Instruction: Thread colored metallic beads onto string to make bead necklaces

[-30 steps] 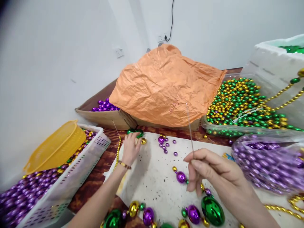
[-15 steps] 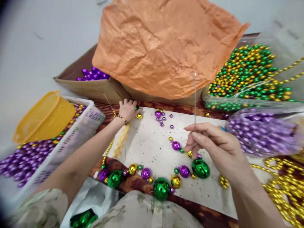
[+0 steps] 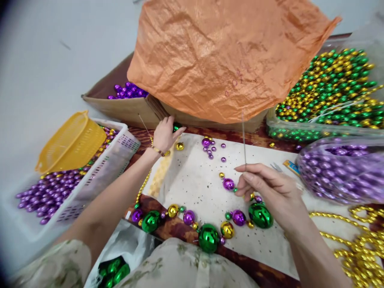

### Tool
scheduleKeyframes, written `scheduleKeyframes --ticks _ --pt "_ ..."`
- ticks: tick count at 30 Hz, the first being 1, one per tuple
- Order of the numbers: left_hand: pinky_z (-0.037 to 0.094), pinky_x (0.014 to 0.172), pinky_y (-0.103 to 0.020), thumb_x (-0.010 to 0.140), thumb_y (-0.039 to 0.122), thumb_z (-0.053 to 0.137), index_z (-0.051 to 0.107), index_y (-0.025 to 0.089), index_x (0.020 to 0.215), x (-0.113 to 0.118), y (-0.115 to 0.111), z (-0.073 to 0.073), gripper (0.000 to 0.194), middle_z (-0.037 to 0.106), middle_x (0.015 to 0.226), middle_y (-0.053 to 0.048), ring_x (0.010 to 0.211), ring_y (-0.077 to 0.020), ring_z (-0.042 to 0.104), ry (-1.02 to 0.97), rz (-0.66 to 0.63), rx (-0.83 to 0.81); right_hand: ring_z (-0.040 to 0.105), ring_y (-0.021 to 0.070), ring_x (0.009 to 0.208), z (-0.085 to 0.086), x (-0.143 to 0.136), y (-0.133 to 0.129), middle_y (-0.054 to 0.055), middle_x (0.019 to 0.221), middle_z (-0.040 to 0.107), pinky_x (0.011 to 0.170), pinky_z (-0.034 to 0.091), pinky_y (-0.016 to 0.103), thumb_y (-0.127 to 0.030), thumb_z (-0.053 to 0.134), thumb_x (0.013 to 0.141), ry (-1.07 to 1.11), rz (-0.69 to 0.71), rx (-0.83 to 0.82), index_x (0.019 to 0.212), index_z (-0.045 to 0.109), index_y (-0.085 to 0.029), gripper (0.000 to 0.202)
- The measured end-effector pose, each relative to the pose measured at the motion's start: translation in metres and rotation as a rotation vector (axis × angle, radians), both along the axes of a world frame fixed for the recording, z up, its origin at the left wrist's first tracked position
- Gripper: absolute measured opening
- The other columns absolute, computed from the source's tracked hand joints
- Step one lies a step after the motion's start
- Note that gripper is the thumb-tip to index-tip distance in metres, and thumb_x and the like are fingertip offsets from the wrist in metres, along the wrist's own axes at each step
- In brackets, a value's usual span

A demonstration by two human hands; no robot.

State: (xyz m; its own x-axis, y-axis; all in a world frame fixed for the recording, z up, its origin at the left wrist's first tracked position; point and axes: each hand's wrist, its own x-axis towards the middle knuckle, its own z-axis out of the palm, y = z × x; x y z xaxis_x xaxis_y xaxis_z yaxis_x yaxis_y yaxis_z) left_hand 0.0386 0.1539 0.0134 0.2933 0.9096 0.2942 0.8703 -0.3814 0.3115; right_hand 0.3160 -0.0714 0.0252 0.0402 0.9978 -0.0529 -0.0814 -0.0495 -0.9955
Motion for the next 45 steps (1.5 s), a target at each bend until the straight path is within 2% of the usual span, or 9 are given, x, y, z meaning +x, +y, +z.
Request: scheduleKeyframes --ticks 2,6,10,14,19,24,29,35,45 --pt "0.038 0.094 -0.041 0.083 0.05 0.06 0.049 0.015 0.13 0.005 -0.019 0.005 0.06 0.056 0.124 -0.016 0.112 -0.0291 0.051 -0.334 -0.077 -0.126 0.067 0.0165 0.068 0.002 -0.008 0.002 0.005 0.082 0.066 0.051 0.055 0.025 -0.026 0.057 0.092 0.019 0.047 0.0 0.111 0.064 -0.02 0.021" --pt "0.047 0.083 -0.035 0.079 0.038 0.068 0.057 0.02 0.121 0.015 -0.064 0.006 0.047 0.06 0.117 -0.009 0.097 -0.0202 0.058 -0.994 -0.103 -0.632 0.069 0.0177 0.075 -0.002 -0.028 0.001 0.006 0.084 0.068 0.054 0.055 0.023 -0.027 0.056 0.093 0.088 0.125 -0.018 0.113 0.062 -0.02 0.022" --pt "0.047 0.082 -0.029 0.077 0.023 0.071 0.062 0.019 0.115 0.024 -0.104 0.002 0.039 0.063 0.105 -0.006 0.089 -0.0143 0.059 -1.357 -0.133 -0.986 0.07 0.0185 0.074 -0.018 -0.041 -0.009 0.006 0.082 0.069 0.055 0.053 0.024 -0.027 0.06 0.09 0.166 0.091 -0.074 0.098 0.065 -0.018 0.013" --pt "0.046 0.082 -0.026 0.079 0.018 0.068 0.066 0.016 0.109 0.034 -0.128 -0.002 0.03 0.065 0.104 -0.006 0.092 -0.0142 0.059 -1.457 -0.157 -1.048 0.069 0.0162 0.065 -0.031 -0.042 -0.021 0.003 0.077 0.068 0.052 0.051 0.023 -0.028 0.061 0.09 0.255 -0.016 -0.14 0.097 0.064 -0.019 0.012" --pt "0.051 0.086 -0.04 0.083 0.025 0.065 0.063 0.019 0.112 0.051 -0.142 -0.004 0.03 0.064 0.112 -0.009 0.096 -0.0201 0.061 -1.597 -0.135 -1.184 0.068 0.0163 0.07 -0.034 -0.045 -0.03 0.004 0.082 0.069 0.054 0.051 0.023 -0.031 0.061 0.089 0.267 -0.057 -0.159 0.105 0.062 -0.02 0.02" --pt "0.053 0.085 -0.04 0.081 0.024 0.068 0.064 0.021 0.105 0.057 -0.135 0.002 0.025 0.065 0.109 -0.006 0.09 -0.0175 0.063 -1.708 -0.115 -1.07 0.068 0.0177 0.069 -0.047 -0.067 -0.038 0.008 0.081 0.069 0.053 0.049 0.024 -0.039 0.057 0.09 0.168 -0.07 -0.155 0.097 0.062 -0.015 0.026" --pt "0.05 0.092 -0.043 0.083 0.026 0.066 0.063 0.024 0.112 0.054 -0.126 0.012 0.029 0.063 0.114 -0.005 0.1 -0.0206 0.063 -1.748 -0.137 -0.984 0.061 0.0135 0.052 -0.057 -0.084 -0.046 0.002 0.064 0.062 0.045 0.041 0.021 -0.044 0.053 0.092 0.042 -0.117 -0.143 0.096 0.062 -0.015 0.031" --pt "0.049 0.094 -0.049 0.087 0.038 0.06 0.061 0.022 0.114 0.051 -0.12 0.018 0.031 0.063 0.117 -0.009 0.107 -0.0264 0.062 -1.87 -0.078 -1.094 0.051 0.0105 0.042 -0.06 -0.092 -0.056 -0.004 0.051 0.051 0.044 0.039 0.021 -0.047 0.049 0.092 -0.093 -0.151 -0.133 0.09 0.061 -0.016 0.033" --pt "0.054 0.088 -0.038 0.087 0.036 0.06 0.061 0.022 0.114 0.05 -0.119 0.02 0.03 0.063 0.118 -0.008 0.109 -0.0241 0.061 -1.934 -0.044 -1.131 0.049 0.0099 0.042 -0.063 -0.094 -0.061 -0.003 0.051 0.05 0.043 0.035 0.02 -0.048 0.045 0.094 -0.097 -0.109 -0.178 0.095 0.061 -0.015 0.037"
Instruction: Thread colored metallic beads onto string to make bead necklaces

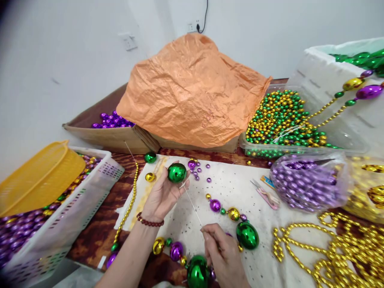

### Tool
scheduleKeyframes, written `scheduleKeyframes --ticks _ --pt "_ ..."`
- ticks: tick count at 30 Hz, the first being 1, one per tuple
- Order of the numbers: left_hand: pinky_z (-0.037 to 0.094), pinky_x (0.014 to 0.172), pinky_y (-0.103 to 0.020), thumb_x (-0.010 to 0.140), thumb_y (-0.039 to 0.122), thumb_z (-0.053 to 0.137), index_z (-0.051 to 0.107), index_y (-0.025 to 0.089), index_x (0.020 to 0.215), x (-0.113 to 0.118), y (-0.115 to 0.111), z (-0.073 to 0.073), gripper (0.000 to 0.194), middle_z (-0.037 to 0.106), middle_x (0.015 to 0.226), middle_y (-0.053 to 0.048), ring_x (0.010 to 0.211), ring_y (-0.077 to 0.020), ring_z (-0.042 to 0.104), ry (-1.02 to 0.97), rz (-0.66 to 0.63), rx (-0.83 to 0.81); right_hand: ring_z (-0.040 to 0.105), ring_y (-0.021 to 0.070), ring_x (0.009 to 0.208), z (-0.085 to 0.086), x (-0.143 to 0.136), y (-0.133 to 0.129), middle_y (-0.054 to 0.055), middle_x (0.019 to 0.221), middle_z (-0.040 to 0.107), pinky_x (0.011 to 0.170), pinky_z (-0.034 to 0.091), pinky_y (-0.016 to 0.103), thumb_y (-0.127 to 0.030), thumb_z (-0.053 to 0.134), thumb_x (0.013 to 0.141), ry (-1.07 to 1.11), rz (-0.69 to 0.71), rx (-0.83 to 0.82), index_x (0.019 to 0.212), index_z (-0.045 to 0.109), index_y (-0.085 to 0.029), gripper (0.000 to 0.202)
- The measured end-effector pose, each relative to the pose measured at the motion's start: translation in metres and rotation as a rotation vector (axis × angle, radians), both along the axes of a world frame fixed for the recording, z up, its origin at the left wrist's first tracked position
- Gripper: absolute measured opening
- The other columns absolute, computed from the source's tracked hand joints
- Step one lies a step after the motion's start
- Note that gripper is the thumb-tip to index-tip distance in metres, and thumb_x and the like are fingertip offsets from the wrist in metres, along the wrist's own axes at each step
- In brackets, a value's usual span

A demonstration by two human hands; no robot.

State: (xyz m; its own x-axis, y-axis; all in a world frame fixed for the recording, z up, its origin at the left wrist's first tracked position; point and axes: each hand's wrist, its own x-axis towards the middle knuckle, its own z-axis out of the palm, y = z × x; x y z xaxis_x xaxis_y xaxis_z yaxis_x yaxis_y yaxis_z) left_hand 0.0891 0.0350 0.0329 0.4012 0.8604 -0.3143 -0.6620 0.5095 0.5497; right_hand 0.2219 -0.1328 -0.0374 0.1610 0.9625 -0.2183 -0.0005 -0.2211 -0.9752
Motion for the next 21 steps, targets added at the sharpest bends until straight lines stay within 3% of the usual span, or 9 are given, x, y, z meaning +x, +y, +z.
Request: scheduleKeyframes --ticks 6,12,21 --pt "0.054 0.086 -0.038 0.085 0.033 0.064 0.061 0.024 0.116 0.001 0.0 -0.004 0.033 0.062 0.119 -0.008 0.109 -0.0246 0.06 0.017 0.012 0.025 0.048 0.01 0.04 -0.001 -0.001 0.001 -0.004 0.051 0.049 0.041 0.035 0.02 -0.05 0.047 0.092 0.0 -0.028 -0.013 0.094 0.062 -0.015 0.037" --pt "0.051 0.092 -0.043 0.086 0.027 0.062 0.059 0.027 0.122 0.002 -0.008 0.003 0.036 0.06 0.12 -0.007 0.107 -0.0234 0.06 0.059 0.024 0.14 0.05 0.0103 0.044 -0.006 -0.003 0.005 -0.003 0.056 0.05 0.042 0.039 0.02 -0.049 0.044 0.094 0.025 0.049 0.0 0.096 0.059 -0.016 0.036" --pt "0.05 0.092 -0.041 0.082 0.023 0.066 0.062 0.027 0.121 -0.001 -0.03 0.008 0.04 0.061 0.121 -0.008 0.111 -0.0256 0.059 0.146 -0.006 0.191 0.046 0.0102 0.046 0.008 -0.014 0.026 -0.003 0.056 0.048 0.045 0.039 0.02 -0.051 0.042 0.094 0.035 0.012 0.069 0.093 0.058 -0.017 0.037"
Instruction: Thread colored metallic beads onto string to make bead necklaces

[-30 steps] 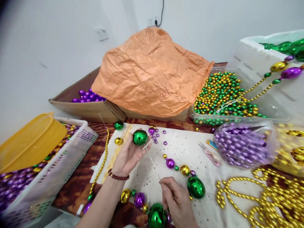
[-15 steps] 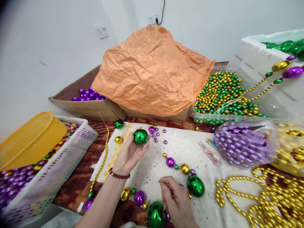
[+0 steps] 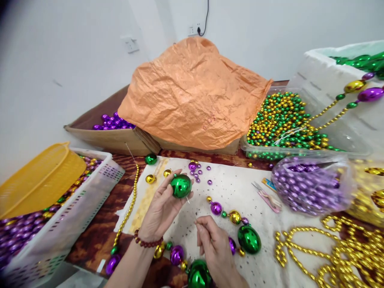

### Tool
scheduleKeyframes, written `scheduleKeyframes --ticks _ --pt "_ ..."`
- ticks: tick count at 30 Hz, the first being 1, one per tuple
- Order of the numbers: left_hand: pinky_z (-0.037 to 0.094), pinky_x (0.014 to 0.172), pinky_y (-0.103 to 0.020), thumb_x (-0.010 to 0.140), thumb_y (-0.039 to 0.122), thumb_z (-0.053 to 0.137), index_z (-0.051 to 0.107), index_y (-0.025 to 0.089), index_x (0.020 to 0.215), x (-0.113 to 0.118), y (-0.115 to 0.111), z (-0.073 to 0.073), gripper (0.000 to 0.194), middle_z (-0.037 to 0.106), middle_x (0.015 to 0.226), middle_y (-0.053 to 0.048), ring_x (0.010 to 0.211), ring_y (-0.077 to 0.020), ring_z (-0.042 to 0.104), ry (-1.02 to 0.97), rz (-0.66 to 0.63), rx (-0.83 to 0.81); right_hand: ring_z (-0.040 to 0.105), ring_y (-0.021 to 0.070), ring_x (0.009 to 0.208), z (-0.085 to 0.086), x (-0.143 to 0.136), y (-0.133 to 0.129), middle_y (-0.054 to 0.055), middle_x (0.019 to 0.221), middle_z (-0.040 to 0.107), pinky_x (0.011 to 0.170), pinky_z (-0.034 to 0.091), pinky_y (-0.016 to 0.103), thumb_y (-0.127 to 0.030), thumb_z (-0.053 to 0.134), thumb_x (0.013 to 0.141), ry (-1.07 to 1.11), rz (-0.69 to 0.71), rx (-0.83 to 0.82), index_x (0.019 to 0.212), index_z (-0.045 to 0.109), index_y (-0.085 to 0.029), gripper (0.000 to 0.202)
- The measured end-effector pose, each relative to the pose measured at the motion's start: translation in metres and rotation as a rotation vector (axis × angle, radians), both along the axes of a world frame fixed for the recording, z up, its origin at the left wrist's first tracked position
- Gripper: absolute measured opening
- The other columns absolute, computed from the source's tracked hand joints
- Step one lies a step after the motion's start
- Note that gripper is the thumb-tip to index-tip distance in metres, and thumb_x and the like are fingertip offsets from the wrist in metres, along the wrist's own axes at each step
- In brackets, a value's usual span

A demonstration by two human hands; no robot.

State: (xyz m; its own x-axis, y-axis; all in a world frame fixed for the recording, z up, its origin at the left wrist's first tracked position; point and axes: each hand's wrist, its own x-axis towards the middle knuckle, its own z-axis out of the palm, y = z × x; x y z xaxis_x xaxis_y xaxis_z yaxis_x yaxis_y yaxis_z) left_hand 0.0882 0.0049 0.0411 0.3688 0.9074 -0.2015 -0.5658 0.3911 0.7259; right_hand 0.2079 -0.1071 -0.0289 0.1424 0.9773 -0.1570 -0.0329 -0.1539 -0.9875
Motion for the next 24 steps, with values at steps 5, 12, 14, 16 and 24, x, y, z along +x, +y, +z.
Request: scheduleKeyframes --ticks 5,12,14,16,24 --pt "0.051 0.091 -0.042 0.083 0.026 0.065 0.063 0.027 0.12 -0.005 0.0 -0.001 0.037 0.063 0.117 -0.009 0.112 -0.0266 0.059 -0.007 0.013 -0.018 0.041 0.0089 0.043 -0.001 -0.005 -0.001 -0.005 0.054 0.044 0.042 0.034 0.019 -0.052 0.043 0.093 0.021 -0.003 -0.016 0.091 0.057 -0.018 0.037" --pt "0.052 0.09 -0.04 0.086 0.026 0.061 0.063 0.028 0.119 -0.008 0.0 -0.005 0.033 0.062 0.118 -0.007 0.11 -0.0255 0.059 0.011 0.009 -0.034 0.038 0.0072 0.039 -0.002 -0.005 -0.001 -0.006 0.051 0.042 0.04 0.031 0.018 -0.051 0.042 0.093 0.005 0.021 -0.028 0.09 0.057 -0.017 0.037" --pt "0.052 0.089 -0.039 0.085 0.026 0.063 0.064 0.028 0.118 -0.009 0.001 -0.005 0.033 0.062 0.119 -0.007 0.108 -0.0246 0.061 0.018 0.023 -0.04 0.038 0.0077 0.039 -0.002 -0.005 0.0 -0.006 0.051 0.042 0.04 0.031 0.018 -0.052 0.043 0.093 -0.008 0.038 -0.037 0.09 0.057 -0.018 0.038" --pt "0.052 0.088 -0.038 0.085 0.025 0.063 0.064 0.027 0.119 -0.011 0.001 -0.006 0.033 0.061 0.12 -0.007 0.106 -0.0237 0.061 0.029 0.026 -0.041 0.038 0.0081 0.039 -0.002 -0.005 0.0 -0.006 0.051 0.042 0.04 0.032 0.018 -0.052 0.042 0.093 -0.015 0.052 -0.044 0.09 0.057 -0.018 0.038" --pt "0.05 0.088 -0.035 0.089 0.022 0.058 0.06 0.022 0.123 -0.002 -0.012 -0.018 0.034 0.061 0.115 -0.009 0.101 -0.0211 0.06 0.082 -0.068 -0.032 0.05 0.0103 0.048 0.003 -0.004 0.014 -0.003 0.06 0.05 0.049 0.042 0.021 -0.044 0.041 0.096 0.023 0.038 -0.006 0.101 0.057 -0.017 0.031"
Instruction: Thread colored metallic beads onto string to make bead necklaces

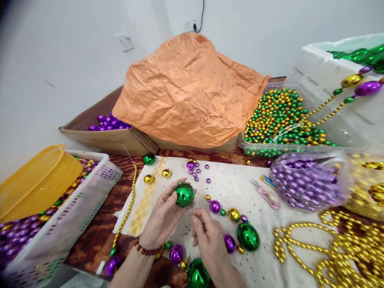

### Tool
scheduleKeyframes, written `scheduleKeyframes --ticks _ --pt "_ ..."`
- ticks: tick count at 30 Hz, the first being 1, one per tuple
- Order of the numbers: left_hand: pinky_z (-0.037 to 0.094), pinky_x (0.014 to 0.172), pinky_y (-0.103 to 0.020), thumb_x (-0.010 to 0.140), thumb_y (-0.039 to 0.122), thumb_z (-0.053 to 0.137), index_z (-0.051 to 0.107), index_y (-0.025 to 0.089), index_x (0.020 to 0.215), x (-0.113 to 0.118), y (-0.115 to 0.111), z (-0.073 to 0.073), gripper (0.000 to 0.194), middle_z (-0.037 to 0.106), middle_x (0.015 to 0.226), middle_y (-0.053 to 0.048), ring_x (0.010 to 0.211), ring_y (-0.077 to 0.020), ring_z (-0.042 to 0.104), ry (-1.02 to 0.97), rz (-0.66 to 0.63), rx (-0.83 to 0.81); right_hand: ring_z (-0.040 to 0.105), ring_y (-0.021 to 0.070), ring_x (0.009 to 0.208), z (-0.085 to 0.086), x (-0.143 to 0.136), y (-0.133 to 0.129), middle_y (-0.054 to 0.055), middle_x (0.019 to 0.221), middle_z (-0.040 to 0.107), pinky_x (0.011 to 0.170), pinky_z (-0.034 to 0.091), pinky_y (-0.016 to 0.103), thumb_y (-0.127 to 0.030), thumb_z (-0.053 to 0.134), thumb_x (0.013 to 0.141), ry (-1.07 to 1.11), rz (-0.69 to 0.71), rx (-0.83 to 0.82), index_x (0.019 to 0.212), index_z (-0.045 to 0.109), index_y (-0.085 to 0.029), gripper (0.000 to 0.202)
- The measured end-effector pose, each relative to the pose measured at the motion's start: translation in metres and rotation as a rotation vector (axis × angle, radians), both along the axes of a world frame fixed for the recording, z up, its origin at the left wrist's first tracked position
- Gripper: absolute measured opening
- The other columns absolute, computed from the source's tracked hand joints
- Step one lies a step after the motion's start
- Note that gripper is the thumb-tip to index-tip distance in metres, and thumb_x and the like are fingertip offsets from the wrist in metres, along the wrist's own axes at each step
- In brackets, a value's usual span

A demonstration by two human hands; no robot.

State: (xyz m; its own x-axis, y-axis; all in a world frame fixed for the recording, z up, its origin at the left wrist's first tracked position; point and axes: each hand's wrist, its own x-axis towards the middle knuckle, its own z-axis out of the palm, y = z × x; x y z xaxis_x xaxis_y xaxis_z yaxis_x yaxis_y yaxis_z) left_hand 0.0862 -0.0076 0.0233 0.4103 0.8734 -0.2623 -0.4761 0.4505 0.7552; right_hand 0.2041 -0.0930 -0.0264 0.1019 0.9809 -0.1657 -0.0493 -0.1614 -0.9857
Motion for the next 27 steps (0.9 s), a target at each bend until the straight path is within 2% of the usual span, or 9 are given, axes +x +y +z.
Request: scheduleKeyframes --ticks 3,5,8,11,14,17,20,23,27 --pt "0.049 0.088 -0.034 0.09 0.024 0.056 0.056 0.021 0.127 0.004 -0.003 -0.003 0.037 0.061 0.113 -0.009 0.097 -0.0191 0.06 -0.001 0.012 -0.003 0.06 0.0131 0.059 -0.002 0.004 0.004 0.001 0.073 0.059 0.053 0.045 0.023 -0.041 0.043 0.096 0.089 0.068 0.027 0.114 0.054 -0.018 0.031" --pt "0.048 0.088 -0.035 0.092 0.026 0.054 0.055 0.02 0.128 0.005 -0.003 -0.004 0.036 0.06 0.114 -0.009 0.095 -0.0183 0.06 -0.002 0.022 -0.003 0.064 0.0155 0.066 -0.007 0.006 0.004 0.004 0.08 0.065 0.055 0.045 0.024 -0.041 0.047 0.094 0.164 0.082 0.016 0.116 0.054 -0.019 0.032" --pt "0.047 0.089 -0.032 0.09 0.026 0.056 0.055 0.022 0.127 0.006 -0.005 -0.009 0.037 0.058 0.118 -0.008 0.098 -0.0176 0.058 0.083 0.012 0.044 0.067 0.0182 0.067 -0.016 0.008 0.001 0.008 0.082 0.07 0.053 0.043 0.023 -0.044 0.057 0.089 0.274 -0.004 -0.075 0.099 0.058 -0.017 0.029" --pt "0.046 0.088 -0.029 0.09 0.031 0.056 0.055 0.022 0.127 0.004 -0.002 -0.017 0.038 0.06 0.119 -0.009 0.099 -0.0178 0.058 0.273 -0.108 0.155 0.067 0.0172 0.061 -0.024 0.009 -0.001 0.008 0.079 0.071 0.05 0.038 0.021 -0.046 0.061 0.085 0.329 -0.099 -0.137 0.087 0.058 -0.015 0.03" --pt "0.046 0.091 -0.033 0.095 0.039 0.043 0.059 0.019 0.122 -0.002 0.021 -0.027 0.037 0.063 0.117 -0.011 0.102 -0.02 0.059 0.513 -0.198 0.305 0.064 0.0139 0.056 -0.027 0.011 -0.002 0.007 0.075 0.069 0.048 0.036 0.019 -0.046 0.061 0.086 0.341 -0.143 -0.122 0.083 0.058 -0.015 0.031" --pt "0.048 0.088 -0.033 0.096 0.038 0.038 0.06 0.018 0.116 -0.007 0.063 -0.04 0.036 0.065 0.111 -0.011 0.1 -0.0204 0.061 0.837 -0.127 0.581 0.061 0.0128 0.055 -0.027 0.013 -0.004 0.006 0.074 0.068 0.047 0.035 0.019 -0.047 0.06 0.086 0.346 -0.147 -0.089 0.081 0.058 -0.015 0.032" --pt "0.047 0.085 -0.034 0.09 0.028 0.048 0.063 0.017 0.101 -0.006 0.099 -0.053 0.022 0.065 0.101 -0.009 0.094 -0.0211 0.061 1.08 -0.093 0.792 0.061 0.0128 0.057 -0.026 0.013 -0.007 0.007 0.075 0.068 0.046 0.035 0.019 -0.047 0.059 0.087 0.334 -0.12 -0.075 0.08 0.058 -0.015 0.032" --pt "0.043 0.086 -0.035 0.085 0.018 0.051 0.066 0.019 0.093 0.001 0.108 -0.064 0.017 0.06 0.097 -0.007 0.091 -0.021 0.058 1.153 -0.109 0.864 0.06 0.0127 0.059 -0.026 0.013 -0.01 0.006 0.076 0.067 0.047 0.036 0.019 -0.046 0.057 0.088 0.325 -0.1 -0.083 0.079 0.057 -0.016 0.032" --pt "0.042 0.088 -0.035 0.082 0.014 0.051 0.064 0.024 0.106 0.01 0.098 -0.073 0.029 0.055 0.105 -0.007 0.095 -0.0214 0.055 1.211 -0.131 0.914 0.059 0.012 0.057 -0.026 0.013 -0.011 0.005 0.075 0.066 0.047 0.036 0.019 -0.047 0.056 0.089 0.308 -0.096 -0.094 0.079 0.057 -0.016 0.032"
